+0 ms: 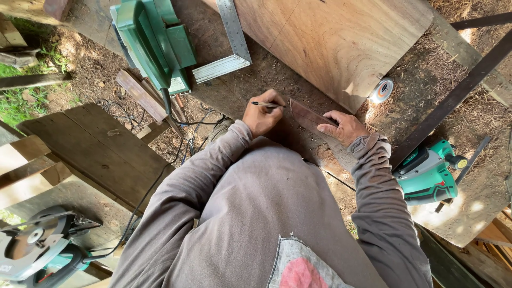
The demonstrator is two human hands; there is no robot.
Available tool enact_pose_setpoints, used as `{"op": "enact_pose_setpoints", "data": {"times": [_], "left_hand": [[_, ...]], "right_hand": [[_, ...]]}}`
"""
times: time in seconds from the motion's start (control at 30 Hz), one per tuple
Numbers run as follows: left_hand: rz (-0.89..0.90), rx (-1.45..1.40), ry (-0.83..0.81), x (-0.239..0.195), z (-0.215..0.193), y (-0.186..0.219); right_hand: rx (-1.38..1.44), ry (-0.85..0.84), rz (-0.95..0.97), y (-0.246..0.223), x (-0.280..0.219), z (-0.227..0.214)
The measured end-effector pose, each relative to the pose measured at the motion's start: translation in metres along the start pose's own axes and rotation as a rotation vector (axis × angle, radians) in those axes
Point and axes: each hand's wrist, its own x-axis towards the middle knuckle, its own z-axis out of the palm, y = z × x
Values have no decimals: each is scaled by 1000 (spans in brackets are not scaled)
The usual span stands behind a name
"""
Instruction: The person measures and marks a piece of wood using a square and a pencil. They then use a green electric planer to smooth the edges of the wood. Finally, they place the planed wood against a larger board to check the fit.
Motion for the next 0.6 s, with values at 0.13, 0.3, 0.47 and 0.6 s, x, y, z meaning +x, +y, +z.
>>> {"op": "enact_pose_setpoints", "data": {"times": [0.13, 0.3, 0.47, 0.6], "left_hand": [[-55, 341, 143, 0, -15, 1], [-155, 525, -26, 10, -32, 6], [-335, 646, -42, 15, -20, 37], [-230, 211, -206, 9, 17, 66]], "right_hand": [[-1, 65, -22, -1, -9, 3], [272, 263, -199, -11, -26, -2], [505, 566, -297, -7, -14, 12], [796, 789, -318, -24, 9, 9]]}}
